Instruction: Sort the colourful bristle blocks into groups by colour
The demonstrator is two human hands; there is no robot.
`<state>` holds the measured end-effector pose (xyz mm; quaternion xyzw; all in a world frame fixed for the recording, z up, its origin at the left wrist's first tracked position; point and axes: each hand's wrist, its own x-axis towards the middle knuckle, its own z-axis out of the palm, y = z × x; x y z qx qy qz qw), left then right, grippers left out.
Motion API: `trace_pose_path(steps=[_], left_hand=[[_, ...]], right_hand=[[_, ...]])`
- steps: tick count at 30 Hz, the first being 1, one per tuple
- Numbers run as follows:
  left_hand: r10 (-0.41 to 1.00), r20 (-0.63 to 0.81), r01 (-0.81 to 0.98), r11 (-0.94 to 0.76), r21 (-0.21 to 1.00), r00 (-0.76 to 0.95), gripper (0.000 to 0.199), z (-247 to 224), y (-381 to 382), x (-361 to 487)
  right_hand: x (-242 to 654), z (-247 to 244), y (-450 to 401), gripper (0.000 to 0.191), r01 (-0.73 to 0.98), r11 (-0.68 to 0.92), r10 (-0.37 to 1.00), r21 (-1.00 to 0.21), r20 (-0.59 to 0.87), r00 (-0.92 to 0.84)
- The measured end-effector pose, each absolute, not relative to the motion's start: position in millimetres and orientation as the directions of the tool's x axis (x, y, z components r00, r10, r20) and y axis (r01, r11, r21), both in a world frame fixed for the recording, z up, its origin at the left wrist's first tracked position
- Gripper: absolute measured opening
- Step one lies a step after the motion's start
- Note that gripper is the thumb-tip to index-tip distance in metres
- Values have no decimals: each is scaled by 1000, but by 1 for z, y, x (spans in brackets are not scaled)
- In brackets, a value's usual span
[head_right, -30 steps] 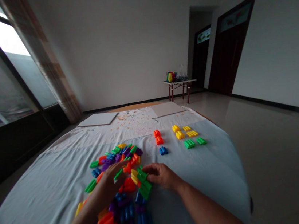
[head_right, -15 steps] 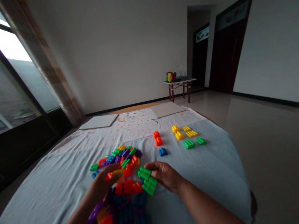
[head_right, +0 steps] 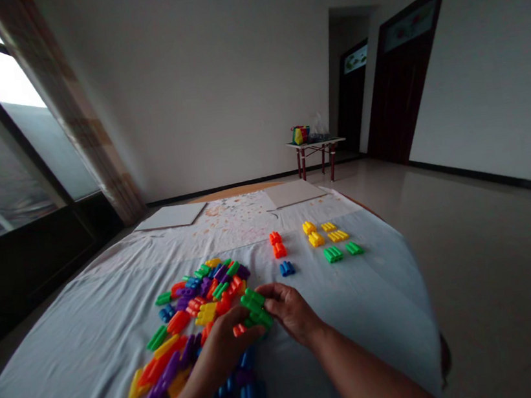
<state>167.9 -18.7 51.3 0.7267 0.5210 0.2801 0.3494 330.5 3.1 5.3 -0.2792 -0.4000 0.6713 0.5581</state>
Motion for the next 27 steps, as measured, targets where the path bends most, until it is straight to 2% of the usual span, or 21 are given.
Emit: trace_pose_path(steps=[3,6,9,11,13,16,19,22,27], left_hand=[[937,-43,636,-201,745,347,20,55,-25,172],[901,-75,690,-271,672,427,16,60,-33,173],[893,-69,669,-280,689,445,17,63,-36,165],[934,-30,608,-208,767,357,22,63,-33,154],[980,19,493,-117,862,199,31,63,-27,144],[998,56,302,-54,952,3,41,65,-20,141],[997,82,249,-76,966,-13,45,68,-16,156],[993,96,270,-111,956,66,48,66,-16,176],[975,211,310,-182,933,-63,48,53,-25,190]], right_hand=[[331,2,6,32,-472,-32,986,-881,49,-160],[331,-1,10,33,-347,49,993,-937,83,-83],[332,-3,13,38,-184,87,989,-979,108,-104],[332,-1,12,40,-89,127,973,-988,142,-182],[334,3,9,40,-12,200,954,-980,197,-226],[336,15,2,40,22,257,937,-966,243,-249],[337,28,-6,51,-12,273,923,-962,266,-279],[337,38,-11,62,74,346,914,-935,319,-251],[359,49,-2,35,359,441,896,-823,425,-128]])
